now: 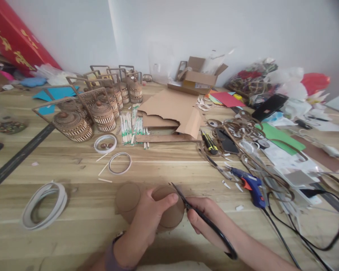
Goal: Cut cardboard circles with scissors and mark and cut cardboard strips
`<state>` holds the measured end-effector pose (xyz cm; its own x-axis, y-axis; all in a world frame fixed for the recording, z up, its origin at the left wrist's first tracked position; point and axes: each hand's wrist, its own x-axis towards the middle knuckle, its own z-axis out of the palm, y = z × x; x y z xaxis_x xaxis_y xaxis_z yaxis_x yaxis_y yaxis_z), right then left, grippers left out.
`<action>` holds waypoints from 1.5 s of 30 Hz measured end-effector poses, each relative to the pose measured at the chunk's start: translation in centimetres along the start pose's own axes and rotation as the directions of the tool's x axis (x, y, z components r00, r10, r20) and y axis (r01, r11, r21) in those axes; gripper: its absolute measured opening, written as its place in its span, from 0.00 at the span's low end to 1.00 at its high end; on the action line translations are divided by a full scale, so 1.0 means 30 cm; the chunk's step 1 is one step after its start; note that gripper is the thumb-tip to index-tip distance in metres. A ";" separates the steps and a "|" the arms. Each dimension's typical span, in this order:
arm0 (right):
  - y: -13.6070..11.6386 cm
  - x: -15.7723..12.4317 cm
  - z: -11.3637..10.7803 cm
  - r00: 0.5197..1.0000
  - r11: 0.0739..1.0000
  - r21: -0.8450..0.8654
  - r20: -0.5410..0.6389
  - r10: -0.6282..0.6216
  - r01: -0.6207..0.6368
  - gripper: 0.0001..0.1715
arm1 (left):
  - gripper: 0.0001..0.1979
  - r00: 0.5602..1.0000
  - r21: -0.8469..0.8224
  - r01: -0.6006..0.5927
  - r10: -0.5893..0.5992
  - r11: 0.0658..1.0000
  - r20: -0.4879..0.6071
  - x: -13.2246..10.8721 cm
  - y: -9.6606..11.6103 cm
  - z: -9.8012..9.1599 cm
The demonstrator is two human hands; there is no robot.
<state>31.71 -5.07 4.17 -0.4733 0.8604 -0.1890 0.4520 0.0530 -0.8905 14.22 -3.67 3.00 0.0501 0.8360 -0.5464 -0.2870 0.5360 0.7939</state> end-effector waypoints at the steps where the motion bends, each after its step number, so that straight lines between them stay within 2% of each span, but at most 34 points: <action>1: 0.003 0.000 0.001 1.000 1.000 0.002 -0.003 -0.003 0.003 0.40 | 0.21 1.000 0.006 0.001 -0.001 1.000 -0.018 0.001 -0.001 0.000; 3: 0.007 0.000 0.003 1.000 1.000 0.000 -0.010 -0.003 0.003 0.40 | 0.23 0.999 0.012 0.009 -0.008 1.000 -0.044 0.004 -0.005 -0.003; 8: 0.012 0.002 -0.001 1.000 1.000 0.006 -0.002 0.011 -0.011 0.41 | 0.22 1.000 0.009 -0.004 0.004 1.000 -0.008 0.014 -0.014 -0.011; 15: 0.010 0.000 0.000 1.000 0.999 0.046 0.015 0.007 -0.007 0.41 | 0.22 1.000 0.045 0.022 -0.021 0.999 -0.021 0.000 -0.006 -0.004; 18: 0.018 -0.006 -0.007 1.000 0.999 0.036 0.009 0.004 -0.004 0.43 | 0.24 0.998 0.007 0.014 -0.014 1.000 -0.056 0.002 0.001 -0.003; 21: 0.020 -0.025 -0.050 0.996 0.999 0.024 0.078 0.041 -0.043 0.47 | 0.23 0.990 -0.107 -0.053 0.038 0.993 -0.136 0.015 0.015 -0.011; 23: 0.010 -0.038 -0.094 0.989 0.994 0.057 0.114 0.091 -0.098 0.45 | 0.25 0.978 -0.174 -0.068 0.031 0.982 -0.208 0.024 0.021 -0.017; 24: 0.003 -0.041 -0.115 0.990 0.990 0.077 0.075 0.115 -0.121 0.42 | 0.26 0.975 -0.191 -0.064 0.021 0.979 -0.219 0.028 0.021 -0.020; 26: -0.015 -0.033 -0.141 0.982 0.985 0.104 -0.114 0.152 -0.140 0.34 | 0.28 0.985 -0.194 -0.047 0.013 0.980 -0.171 0.032 0.017 -0.021; 28: -0.027 -0.006 -0.137 0.937 0.986 0.122 -0.319 0.145 -0.111 0.28 | 0.27 0.996 -0.173 -0.037 0.022 0.984 -0.085 0.030 0.009 -0.017; 29: -0.028 0.013 -0.124 0.920 0.985 0.145 -0.365 0.143 -0.096 0.28 | 0.27 0.998 -0.159 -0.034 0.027 0.987 -0.050 0.028 0.005 -0.015; 35: 0.014 0.100 -0.023 0.948 0.931 0.365 -0.292 0.126 -0.011 0.27 | 0.27 0.999 -0.143 0.034 -0.032 0.989 0.013 0.019 -0.005 -0.003; 38: 0.010 0.107 -0.015 0.959 0.941 0.337 -0.259 0.119 -0.026 0.24 | 0.27 0.997 -0.150 0.064 -0.057 0.987 0.049 0.014 0.001 -0.002; 43: -0.014 0.120 -0.017 0.969 0.962 0.271 -0.242 0.050 0.018 0.22 | 0.27 0.972 -0.216 0.172 -0.129 0.961 0.198 0.002 0.016 0.001; 45: -0.009 0.125 -0.018 0.967 0.961 0.274 -0.251 0.040 0.032 0.23 | 0.27 0.974 -0.221 0.161 -0.119 0.962 0.193 0.003 0.019 -0.001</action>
<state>30.21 -1.59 3.91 -0.2497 0.9615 -0.1145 0.2119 -0.0611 -0.9754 14.03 -3.30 3.39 0.2671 0.7732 -0.5751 -0.4792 0.6243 0.6169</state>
